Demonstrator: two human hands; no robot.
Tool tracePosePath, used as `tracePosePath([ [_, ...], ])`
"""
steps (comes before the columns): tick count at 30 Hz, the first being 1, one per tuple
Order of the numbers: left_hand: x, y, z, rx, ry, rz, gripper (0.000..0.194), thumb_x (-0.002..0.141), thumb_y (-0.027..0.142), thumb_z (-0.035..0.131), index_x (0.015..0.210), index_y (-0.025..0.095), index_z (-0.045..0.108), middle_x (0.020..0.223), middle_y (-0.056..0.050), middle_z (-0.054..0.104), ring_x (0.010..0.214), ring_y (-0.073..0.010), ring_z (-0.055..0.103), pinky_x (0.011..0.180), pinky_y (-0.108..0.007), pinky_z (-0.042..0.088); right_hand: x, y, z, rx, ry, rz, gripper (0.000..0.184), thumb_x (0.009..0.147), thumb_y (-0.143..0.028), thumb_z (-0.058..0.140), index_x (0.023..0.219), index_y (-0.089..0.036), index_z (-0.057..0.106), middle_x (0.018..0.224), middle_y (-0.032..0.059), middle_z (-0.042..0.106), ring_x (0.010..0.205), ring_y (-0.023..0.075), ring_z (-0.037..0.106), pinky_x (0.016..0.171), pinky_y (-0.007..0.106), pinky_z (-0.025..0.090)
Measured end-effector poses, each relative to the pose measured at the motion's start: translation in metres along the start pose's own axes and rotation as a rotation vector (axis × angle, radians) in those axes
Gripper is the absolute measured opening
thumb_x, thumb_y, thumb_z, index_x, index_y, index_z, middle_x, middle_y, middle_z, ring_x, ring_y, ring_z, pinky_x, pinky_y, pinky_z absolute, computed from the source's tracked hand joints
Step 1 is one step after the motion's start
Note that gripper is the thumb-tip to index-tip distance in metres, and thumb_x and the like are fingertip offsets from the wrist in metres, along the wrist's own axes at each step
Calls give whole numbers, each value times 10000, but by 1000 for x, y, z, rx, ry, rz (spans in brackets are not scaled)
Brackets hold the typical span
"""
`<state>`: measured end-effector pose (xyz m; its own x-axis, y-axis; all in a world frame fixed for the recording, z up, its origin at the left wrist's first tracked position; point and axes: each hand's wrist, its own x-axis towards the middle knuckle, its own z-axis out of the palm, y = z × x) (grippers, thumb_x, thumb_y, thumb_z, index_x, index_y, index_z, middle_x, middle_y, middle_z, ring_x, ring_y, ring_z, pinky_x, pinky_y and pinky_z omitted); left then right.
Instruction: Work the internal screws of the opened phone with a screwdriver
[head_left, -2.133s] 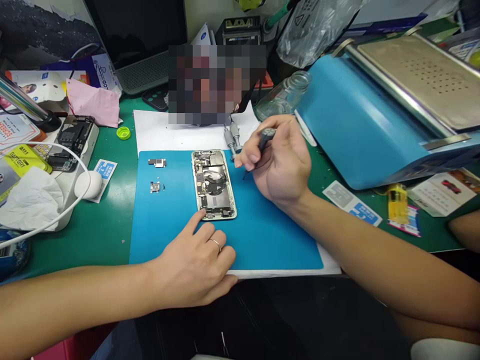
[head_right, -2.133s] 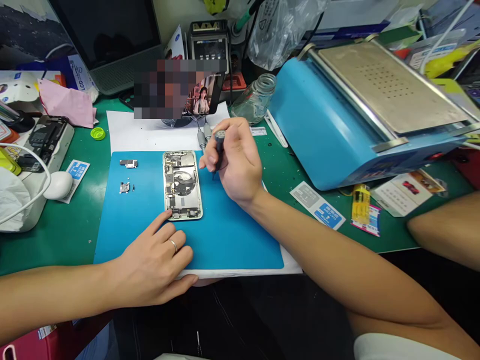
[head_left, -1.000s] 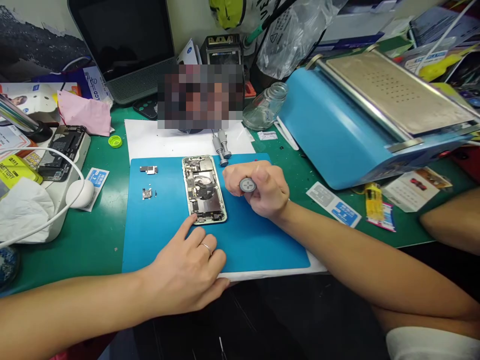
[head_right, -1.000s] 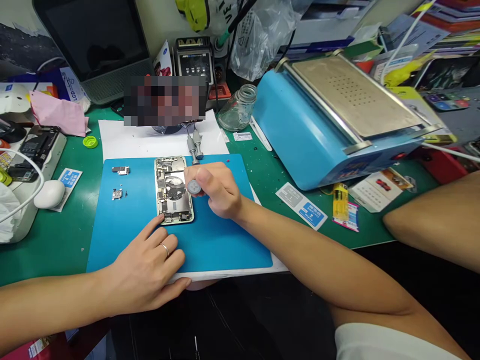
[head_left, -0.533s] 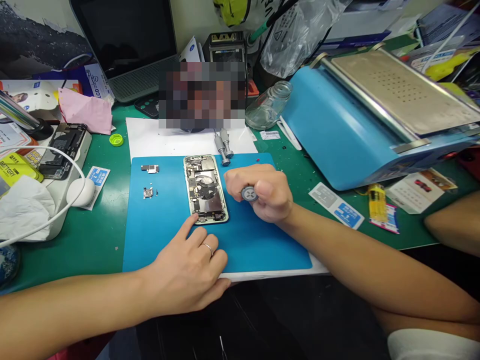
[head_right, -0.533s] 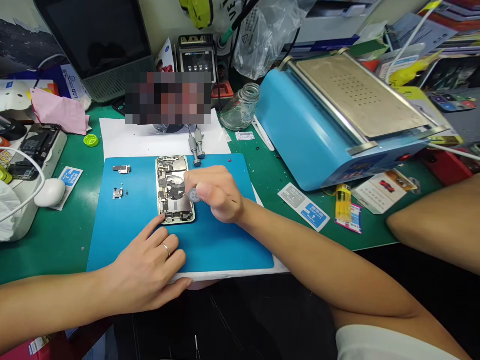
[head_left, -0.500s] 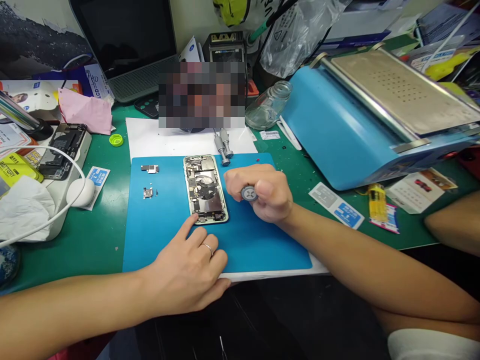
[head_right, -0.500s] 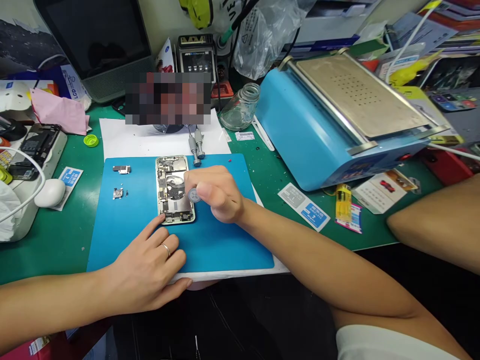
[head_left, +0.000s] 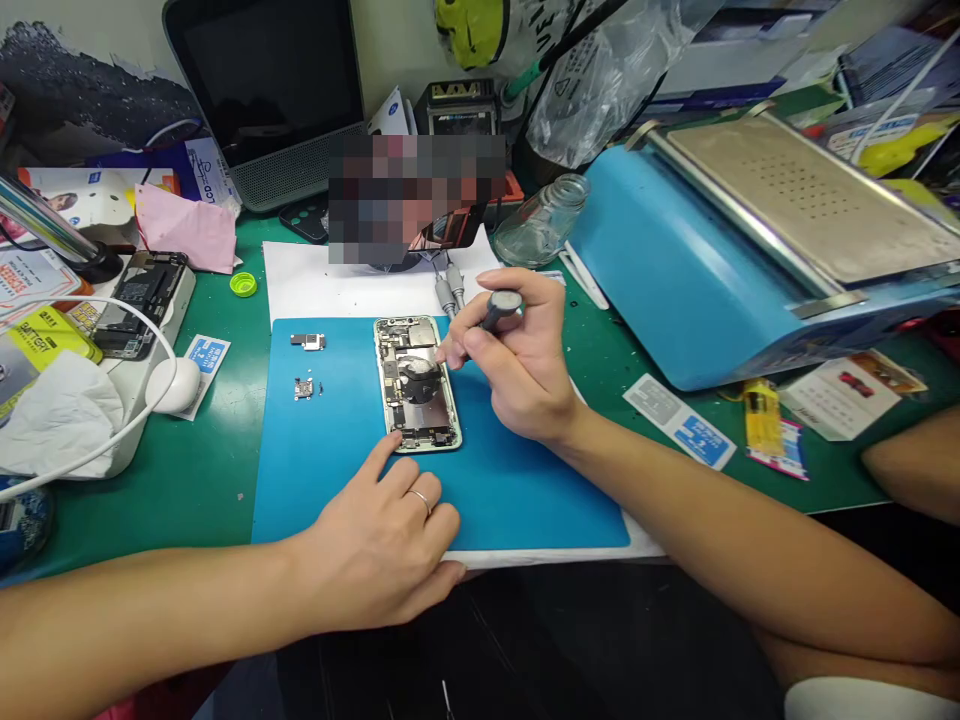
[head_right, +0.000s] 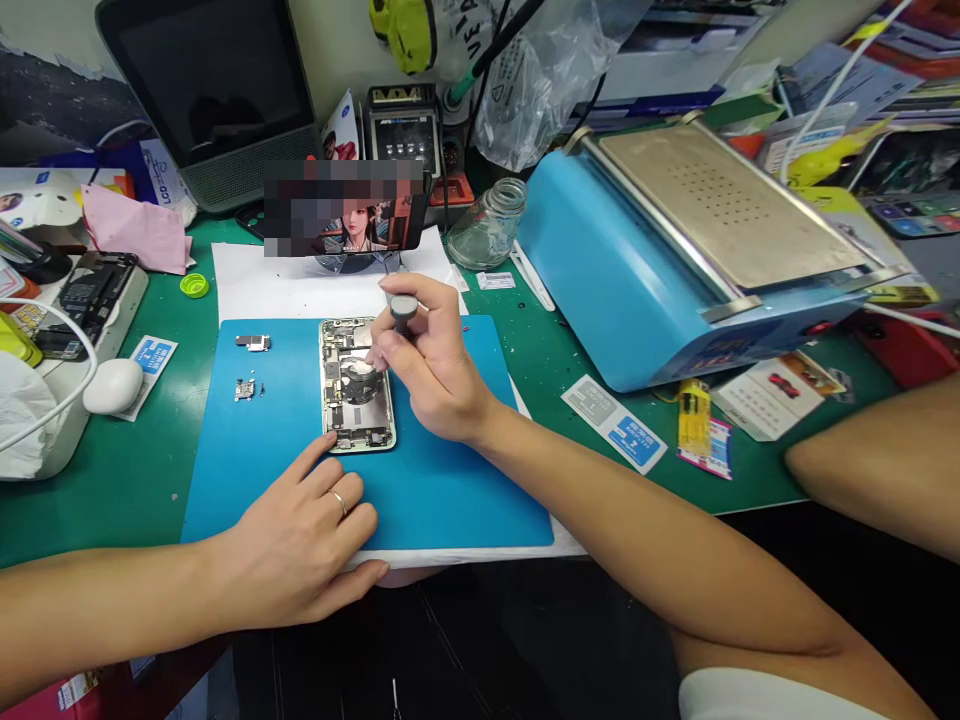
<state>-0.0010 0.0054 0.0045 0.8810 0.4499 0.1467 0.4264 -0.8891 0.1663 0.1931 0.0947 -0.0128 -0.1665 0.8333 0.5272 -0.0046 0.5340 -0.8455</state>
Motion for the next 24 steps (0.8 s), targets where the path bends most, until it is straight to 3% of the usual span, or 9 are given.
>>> tracePosePath([
  [10, 0, -1, -1, -9, -9, 2, 289, 942, 463, 538, 849, 189, 542, 830, -41, 542, 829, -229, 524, 1097, -541, 352, 1, 5, -3, 18, 51, 7, 253, 958, -315, 560, 1165, -331, 415, 783, -46, 532, 670, 135, 568, 720, 355, 582],
  [15, 0, -1, -1, -5, -11, -1, 288, 941, 461, 534, 847, 189, 538, 828, -41, 542, 827, -233, 522, 1092, -538, 358, -3, 12, -11, -49, 1, -51, 217, 978, -261, 513, 1178, -326, 460, 795, -25, 547, 704, 146, 586, 721, 353, 567],
  [21, 0, 0, 0, 1, -18, 0, 293, 939, 469, 542, 857, 188, 544, 833, -45, 551, 834, -233, 534, 1101, -542, 350, -3, 4, -29, -389, -124, -102, 497, 870, -202, 653, 1323, -301, 476, 1083, 34, 648, 906, 180, 635, 809, 359, 584],
  [24, -1, 0, 0, -1, -20, 7, 288, 939, 464, 539, 860, 187, 544, 841, -48, 557, 829, -231, 539, 1114, -550, 337, -2, -4, -34, -522, -149, -45, 588, 875, -180, 648, 1406, -309, 433, 1056, 31, 695, 840, 180, 667, 694, 326, 596],
])
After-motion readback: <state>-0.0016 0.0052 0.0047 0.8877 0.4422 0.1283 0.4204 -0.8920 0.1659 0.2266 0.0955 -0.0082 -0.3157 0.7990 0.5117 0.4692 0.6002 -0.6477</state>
